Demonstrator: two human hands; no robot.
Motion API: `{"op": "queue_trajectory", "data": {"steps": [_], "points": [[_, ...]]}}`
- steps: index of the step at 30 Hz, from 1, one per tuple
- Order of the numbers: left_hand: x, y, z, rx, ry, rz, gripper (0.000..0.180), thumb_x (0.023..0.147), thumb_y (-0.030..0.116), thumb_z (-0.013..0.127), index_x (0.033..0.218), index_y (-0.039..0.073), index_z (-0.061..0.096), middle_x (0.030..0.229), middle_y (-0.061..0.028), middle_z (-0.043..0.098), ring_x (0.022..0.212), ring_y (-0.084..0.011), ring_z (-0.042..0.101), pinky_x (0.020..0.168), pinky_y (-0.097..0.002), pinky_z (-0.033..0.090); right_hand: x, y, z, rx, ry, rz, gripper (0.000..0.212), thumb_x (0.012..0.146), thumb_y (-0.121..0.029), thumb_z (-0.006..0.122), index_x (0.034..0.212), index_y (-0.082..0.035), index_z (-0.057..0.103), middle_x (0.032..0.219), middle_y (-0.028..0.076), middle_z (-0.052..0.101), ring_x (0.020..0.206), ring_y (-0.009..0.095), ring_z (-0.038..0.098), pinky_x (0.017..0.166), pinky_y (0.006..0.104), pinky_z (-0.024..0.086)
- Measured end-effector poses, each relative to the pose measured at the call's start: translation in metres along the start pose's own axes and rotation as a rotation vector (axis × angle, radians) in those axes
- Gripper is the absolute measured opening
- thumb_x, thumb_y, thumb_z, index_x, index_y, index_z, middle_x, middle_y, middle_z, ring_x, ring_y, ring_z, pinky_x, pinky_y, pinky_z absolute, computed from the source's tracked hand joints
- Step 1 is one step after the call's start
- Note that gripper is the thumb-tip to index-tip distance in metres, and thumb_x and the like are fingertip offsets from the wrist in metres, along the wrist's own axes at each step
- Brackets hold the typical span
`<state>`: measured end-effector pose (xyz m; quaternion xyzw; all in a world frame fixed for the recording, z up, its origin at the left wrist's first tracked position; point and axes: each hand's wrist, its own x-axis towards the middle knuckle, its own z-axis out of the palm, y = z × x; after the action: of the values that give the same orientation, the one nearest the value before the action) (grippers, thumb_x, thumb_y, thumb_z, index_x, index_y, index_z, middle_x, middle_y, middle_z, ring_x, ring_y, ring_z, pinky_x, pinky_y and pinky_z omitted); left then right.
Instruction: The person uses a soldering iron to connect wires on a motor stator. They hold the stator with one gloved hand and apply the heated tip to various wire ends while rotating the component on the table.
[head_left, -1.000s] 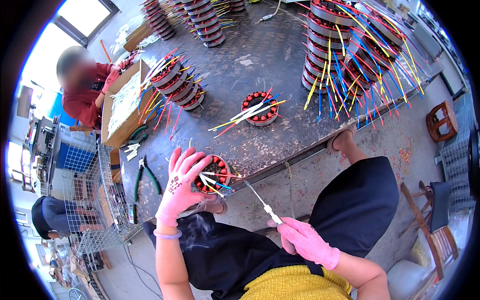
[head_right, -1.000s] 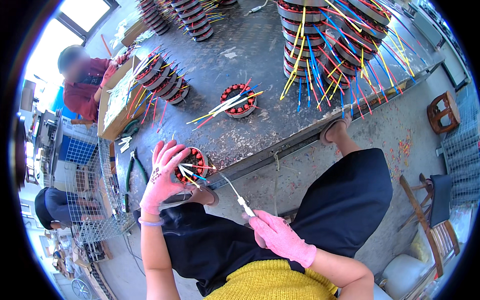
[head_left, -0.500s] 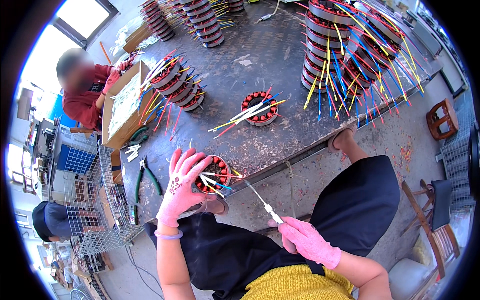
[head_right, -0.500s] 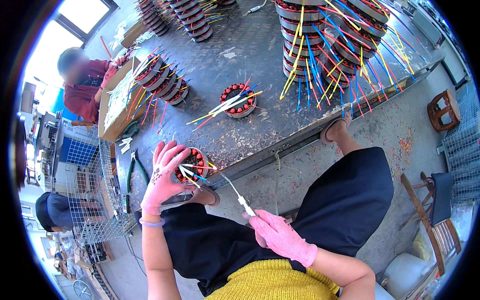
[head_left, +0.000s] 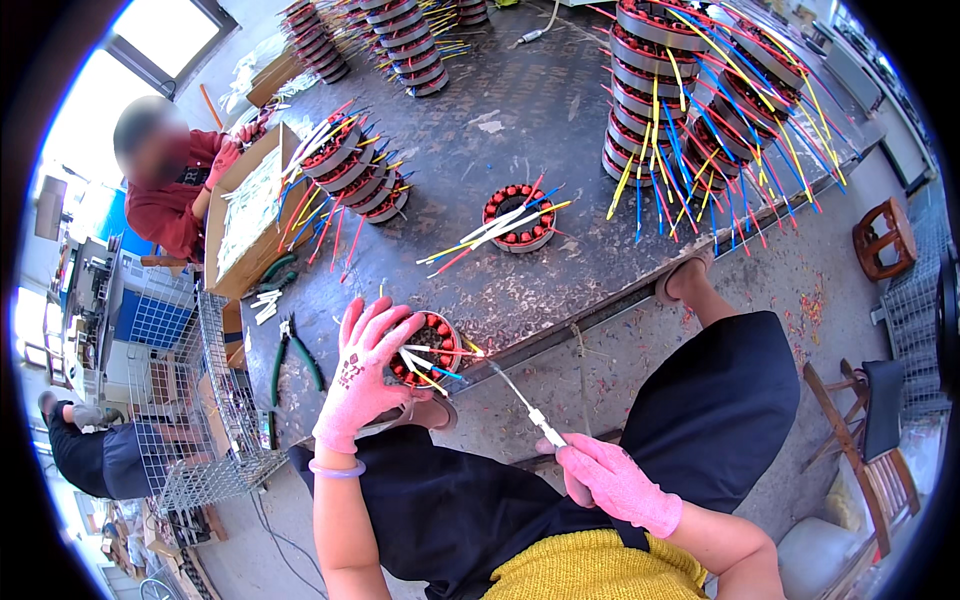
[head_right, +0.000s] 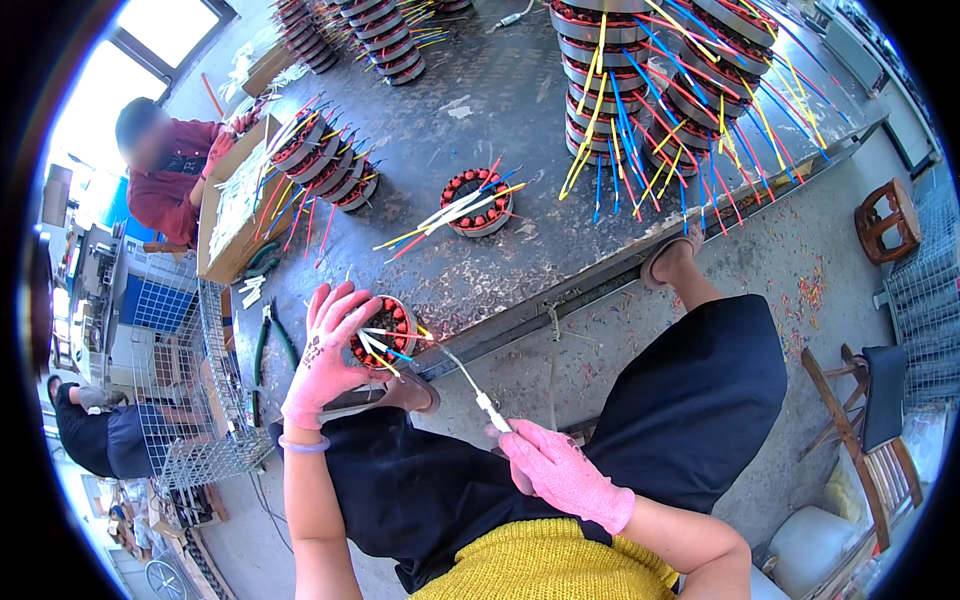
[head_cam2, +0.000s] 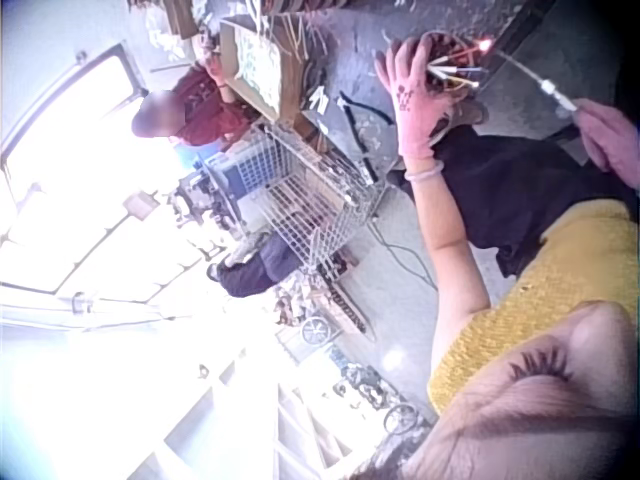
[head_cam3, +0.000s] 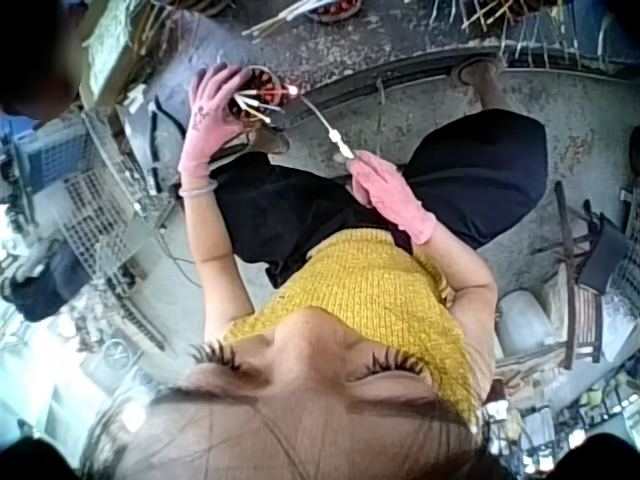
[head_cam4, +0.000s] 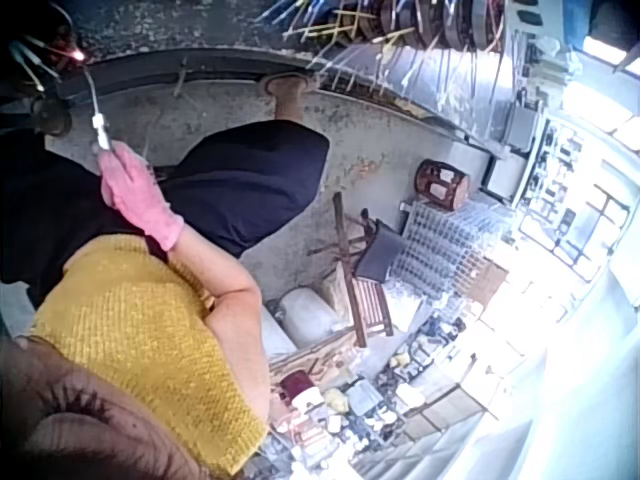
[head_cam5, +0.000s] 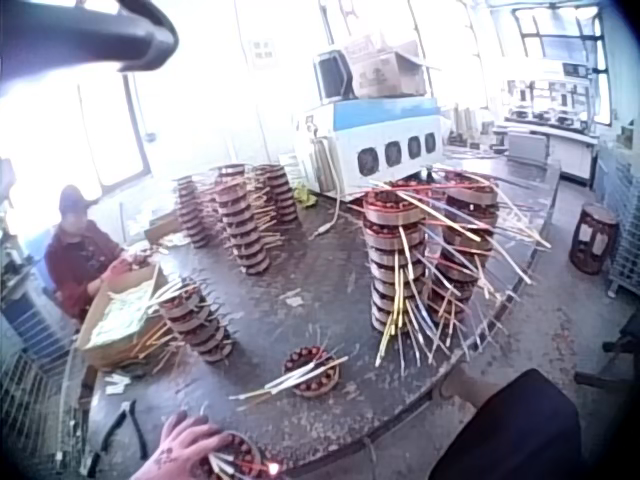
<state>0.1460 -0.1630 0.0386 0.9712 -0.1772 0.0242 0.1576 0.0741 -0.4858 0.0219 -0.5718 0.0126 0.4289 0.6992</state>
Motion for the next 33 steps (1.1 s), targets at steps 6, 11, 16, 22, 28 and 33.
{"op": "queue_trajectory", "data": {"steps": [6, 11, 16, 22, 28, 33], "points": [[-0.001, -0.002, -0.002, 0.002, -0.003, -0.003, 0.091, 0.050, 0.030, 0.088, 0.135, 0.015, 0.057, 0.137, -0.0084, 0.053, 0.139, -0.0332, 0.037, 0.120, -0.0531, 0.018, 0.000, -0.002, 0.002, 0.026, -0.008, 0.001, 0.035, 0.106, -0.025, 0.043, 0.128, -0.001, 0.056, 0.067, -0.003, 0.041, 0.057, 0.004, 0.040, 0.054, 0.0219, 0.033], [0.000, -0.001, 0.000, -0.002, -0.008, -0.003, 0.091, 0.050, 0.029, 0.089, 0.134, 0.015, 0.058, 0.137, -0.0082, 0.053, 0.139, -0.0325, 0.038, 0.120, -0.0529, 0.018, 0.000, 0.002, 0.000, 0.027, 0.003, 0.002, 0.035, 0.106, -0.025, 0.042, 0.127, -0.002, 0.057, 0.067, -0.003, 0.043, 0.057, 0.005, 0.040, 0.053, 0.0219, 0.033], [0.006, 0.004, -0.004, -0.027, -0.018, -0.002, 0.087, 0.047, 0.028, 0.090, 0.128, 0.013, 0.060, 0.135, -0.0074, 0.055, 0.138, -0.0305, 0.040, 0.121, -0.0521, 0.018, -0.002, 0.004, -0.004, 0.060, 0.004, 0.018, 0.036, 0.106, -0.026, 0.042, 0.129, -0.003, 0.057, 0.066, -0.003, 0.043, 0.057, 0.005, 0.040, 0.052, 0.0226, 0.032], [0.004, -0.001, 0.008, -0.145, 0.069, 0.026, 0.083, 0.045, 0.030, 0.092, 0.120, 0.012, 0.059, 0.121, -0.0051, 0.062, 0.131, -0.0285, 0.049, 0.121, -0.0490, 0.019, -0.011, 0.006, -0.011, 0.204, 0.030, -0.035, 0.035, 0.106, -0.024, 0.045, 0.131, -0.002, 0.055, 0.063, -0.003, 0.045, 0.054, 0.006, 0.040, 0.049, 0.0229, 0.029], [-0.006, 0.041, -0.060, -0.093, 0.177, 0.039, 0.084, 0.045, 0.038, 0.091, 0.117, 0.007, 0.059, 0.118, -0.0097, 0.062, 0.124, -0.0304, 0.054, 0.119, -0.0523, 0.022, -0.029, 0.002, -0.033, 0.184, 0.089, -0.160, 0.037, 0.105, -0.026, 0.045, 0.128, 0.001, 0.056, 0.059, -0.001, 0.047, 0.047, 0.007, 0.038, 0.044, 0.0236, 0.029], [0.014, 0.055, -0.113, -0.076, 0.238, 0.044, 0.089, 0.041, 0.035, 0.094, 0.118, 0.009, 0.058, 0.113, -0.0112, 0.063, 0.118, -0.0292, 0.058, 0.118, -0.0527, 0.023, -0.032, -0.005, -0.042, 0.141, 0.161, -0.199, 0.028, 0.105, -0.028, 0.045, 0.111, -0.003, 0.054, 0.057, -0.002, 0.045, 0.046, 0.008, 0.037, 0.044, 0.0235, 0.028]]}}
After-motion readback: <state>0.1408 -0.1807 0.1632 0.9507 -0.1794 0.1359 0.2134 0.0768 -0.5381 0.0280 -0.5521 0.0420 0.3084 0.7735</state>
